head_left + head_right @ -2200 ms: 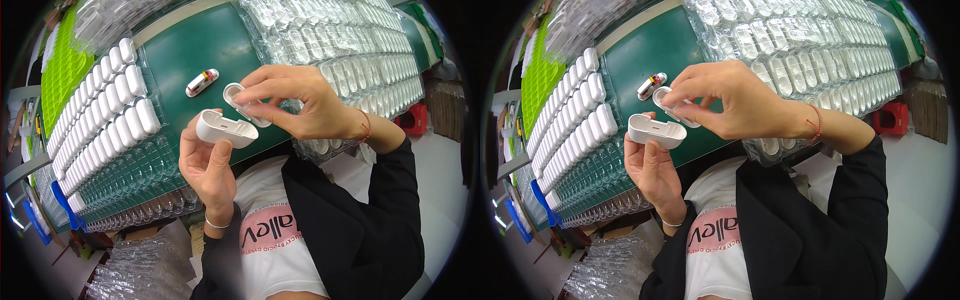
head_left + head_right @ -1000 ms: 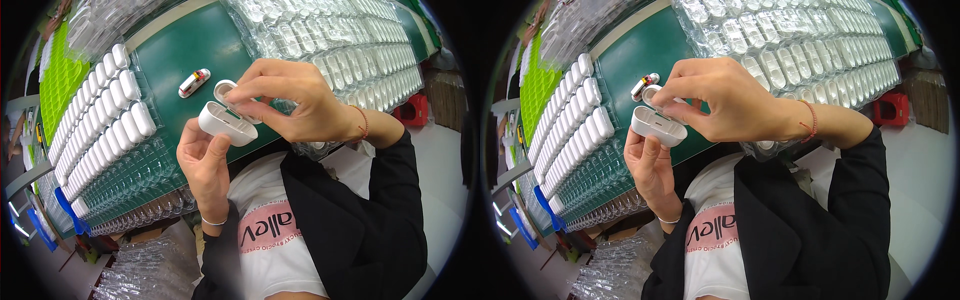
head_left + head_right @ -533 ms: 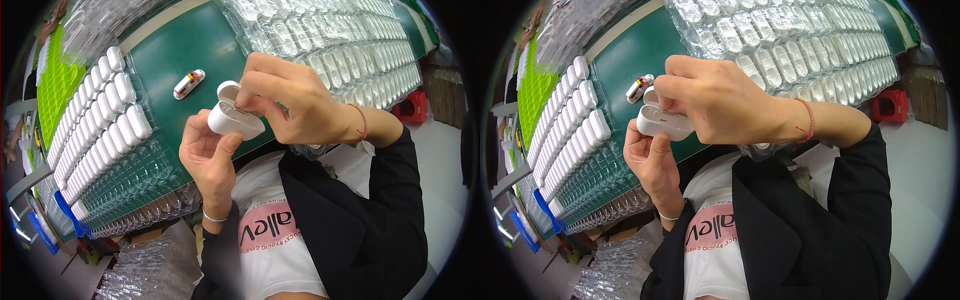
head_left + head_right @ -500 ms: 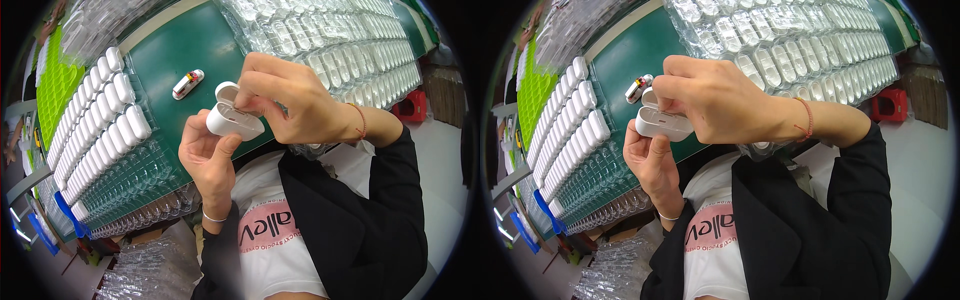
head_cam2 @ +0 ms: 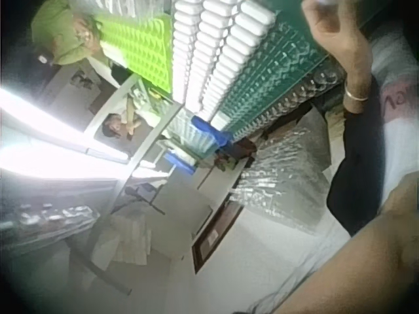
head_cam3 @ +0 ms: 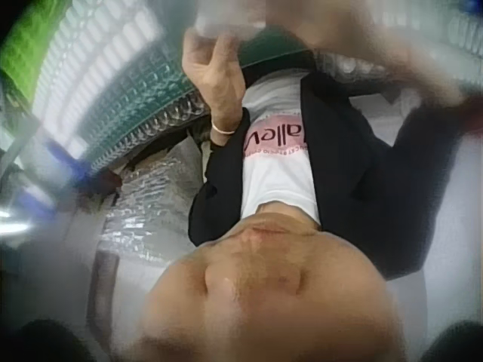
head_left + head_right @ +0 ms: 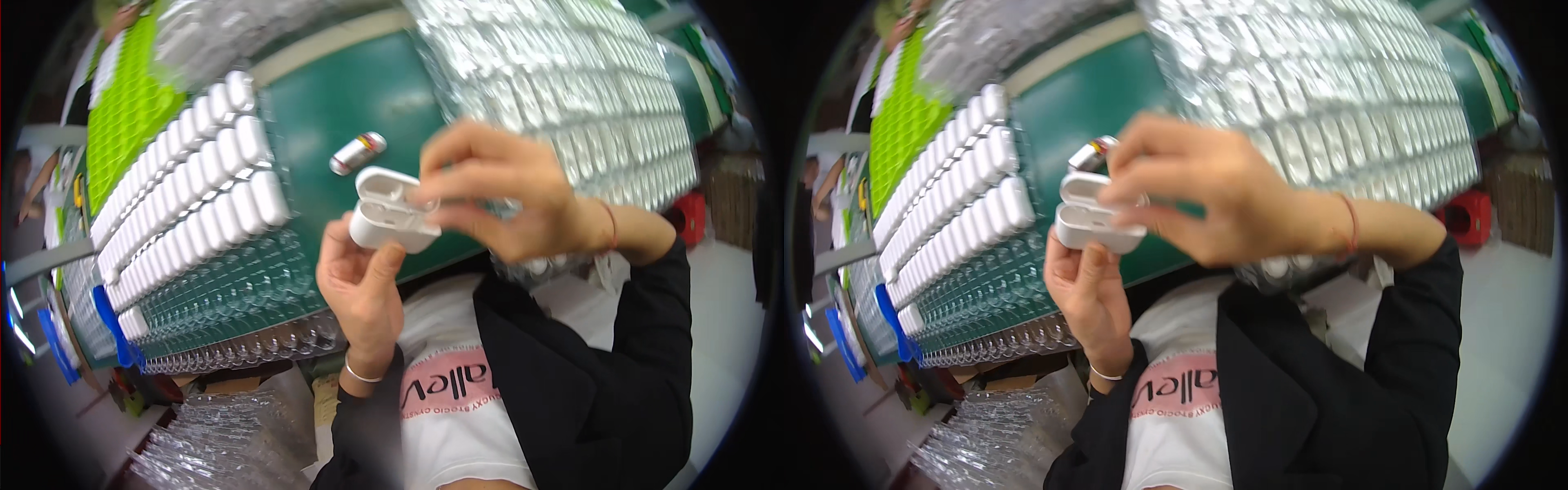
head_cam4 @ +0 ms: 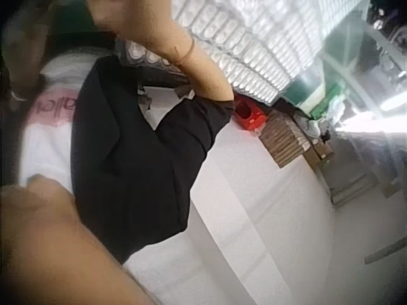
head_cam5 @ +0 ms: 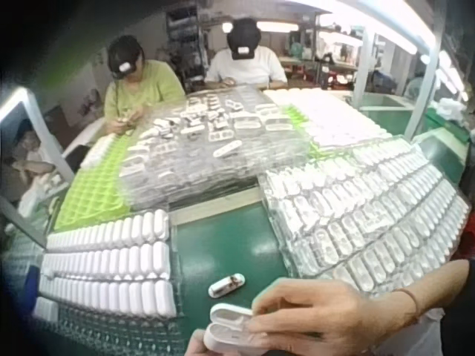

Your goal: The person repeatedly picks up white earbud cases and clear plastic lids from trays on a green workbench. They insert the lids into the cases, close them, and place the assembled units back onto the tray. The process is repetitive and performed by hand without tools.

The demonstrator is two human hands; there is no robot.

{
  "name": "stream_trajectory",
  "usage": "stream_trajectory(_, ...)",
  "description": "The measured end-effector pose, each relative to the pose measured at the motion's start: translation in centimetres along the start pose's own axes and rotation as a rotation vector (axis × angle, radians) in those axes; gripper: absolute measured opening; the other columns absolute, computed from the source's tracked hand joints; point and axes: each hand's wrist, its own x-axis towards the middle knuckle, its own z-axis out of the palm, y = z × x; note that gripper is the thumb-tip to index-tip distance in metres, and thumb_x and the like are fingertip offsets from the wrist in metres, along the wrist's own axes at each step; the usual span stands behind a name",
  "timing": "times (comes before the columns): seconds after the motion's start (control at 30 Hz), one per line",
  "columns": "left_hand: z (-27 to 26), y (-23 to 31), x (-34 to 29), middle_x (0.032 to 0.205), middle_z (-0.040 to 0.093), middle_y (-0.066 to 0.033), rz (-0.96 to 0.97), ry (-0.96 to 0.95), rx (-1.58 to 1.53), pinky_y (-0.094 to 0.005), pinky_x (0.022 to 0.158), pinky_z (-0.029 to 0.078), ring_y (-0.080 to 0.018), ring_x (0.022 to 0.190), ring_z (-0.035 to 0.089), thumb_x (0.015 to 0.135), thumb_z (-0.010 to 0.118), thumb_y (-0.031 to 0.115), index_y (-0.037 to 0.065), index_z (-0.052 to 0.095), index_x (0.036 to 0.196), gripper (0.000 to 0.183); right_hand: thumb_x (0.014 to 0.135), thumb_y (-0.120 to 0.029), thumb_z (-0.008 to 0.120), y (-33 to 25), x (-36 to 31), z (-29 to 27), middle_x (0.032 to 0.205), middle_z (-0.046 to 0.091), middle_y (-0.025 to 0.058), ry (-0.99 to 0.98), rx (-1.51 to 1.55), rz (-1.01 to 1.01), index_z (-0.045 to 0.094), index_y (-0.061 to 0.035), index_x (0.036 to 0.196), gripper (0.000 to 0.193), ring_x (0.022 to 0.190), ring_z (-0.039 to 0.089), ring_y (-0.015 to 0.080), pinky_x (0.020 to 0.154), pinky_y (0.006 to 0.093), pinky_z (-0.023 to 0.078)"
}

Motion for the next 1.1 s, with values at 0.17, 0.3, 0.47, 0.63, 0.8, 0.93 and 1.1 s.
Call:
stream_trajectory(0.17, -0.1, 1.6, -0.4, 0.125, 0.054, -0.0125, 0.174, 0.091, 0.012, -0.0348, 0.099, 0.045, -0.0189, 0.116, 0.054, 0.089, 0.063, -0.002, -0.004, 0.043, 0.127, 0.043, 0.076, -0.003, 0.073, -1.0, 2.3, 3.3, 0.087, 0.065, 0.0101, -0.105, 0.144, 0.089, 0.067, -0.0061, 0.096, 0.021, 0.067, 0.063, 0.0258, 0.06, 0.031, 0.051)
stream_trajectory(0.3, -0.6, 3.1, -1.4, 0.136, 0.044, -0.018, 0.312, 0.067, 0.204, -0.0447, 0.103, 0.042, -0.028, 0.129, 0.044, 0.092, 0.054, -0.003, -0.004, 0.034, 0.136, 0.049, 0.08, 0.0, 0.071, 2.6, 9.7, 3.8, 0.083, 0.066, 0.0086, -0.07, 0.069, -0.017, 0.068, -0.0038, 0.098, 0.019, 0.065, 0.063, 0.0159, 0.057, 0.0258, 0.049)
stream_trajectory(0.47, -2.7, 4.4, -3.5, 0.116, 0.054, -0.018, 0.382, -0.027, 0.385, -0.0342, 0.084, 0.052, -0.0232, 0.105, 0.057, 0.09, 0.051, -0.007, -0.004, 0.051, 0.118, 0.028, 0.081, -0.006, 0.063, 10.7, 21.3, 4.3, 0.081, 0.071, 0.012, 0.174, -0.017, 0.05, 0.072, -0.0049, 0.096, 0.017, 0.071, 0.068, 0.0177, 0.063, 0.0286, 0.052)
stream_trajectory(0.63, -3.9, 5.3, -4.6, 0.097, 0.059, -0.0152, 0.439, 0.174, 0.476, -0.0247, 0.067, 0.048, -0.0154, 0.079, 0.056, 0.09, 0.052, -0.01, -0.003, 0.056, 0.098, 0.012, 0.08, -0.013, 0.063, 15.6, 26.5, 1.8, 0.081, 0.071, 0.0152, 0.276, -0.238, 0.077, 0.073, -0.0045, 0.093, 0.018, 0.073, 0.068, 0.0247, 0.067, 0.0354, 0.052)
stream_trajectory(0.8, -5.5, 5.5, -5.2, 0.096, 0.058, -0.0137, 0.48, 0.258, 0.517, -0.0225, 0.063, 0.046, -0.0141, 0.076, 0.057, 0.089, 0.054, -0.011, -0.002, 0.057, 0.095, 0.011, 0.076, -0.013, 0.063, 18.8, 27.5, 2.4, 0.084, 0.071, 0.0139, 0.289, -0.295, 0.073, 0.074, -0.0075, 0.092, 0.02, 0.077, 0.069, 0.0267, 0.071, 0.0354, 0.053)
stream_trajectory(0.93, -5.1, 5.8, -4.8, 0.097, 0.059, -0.0135, 0.439, 0.22, 0.542, -0.0213, 0.06, 0.046, -0.0127, 0.074, 0.057, 0.09, 0.055, -0.009, -0.002, 0.057, 0.096, 0.01, 0.076, -0.012, 0.061, 17.8, 30.5, 4.1, 0.088, 0.071, 0.0149, 0.234, -0.427, -0.081, 0.075, -0.0082, 0.092, 0.021, 0.08, 0.068, 0.0338, 0.076, 0.0389, 0.053)
stream_trajectory(1.1, -4.7, 5.8, -4.1, 0.097, 0.06, -0.0126, 0.396, 0.18, 0.592, -0.0206, 0.059, 0.045, -0.0117, 0.072, 0.058, 0.091, 0.054, -0.009, -0.002, 0.057, 0.098, 0.01, 0.073, -0.008, 0.06, 19.8, 34.3, 6.2, 0.089, 0.069, 0.0161, 0.145, -0.543, -0.136, 0.074, -0.008, 0.088, 0.02, 0.086, 0.066, 0.0358, 0.08, 0.0427, 0.052)
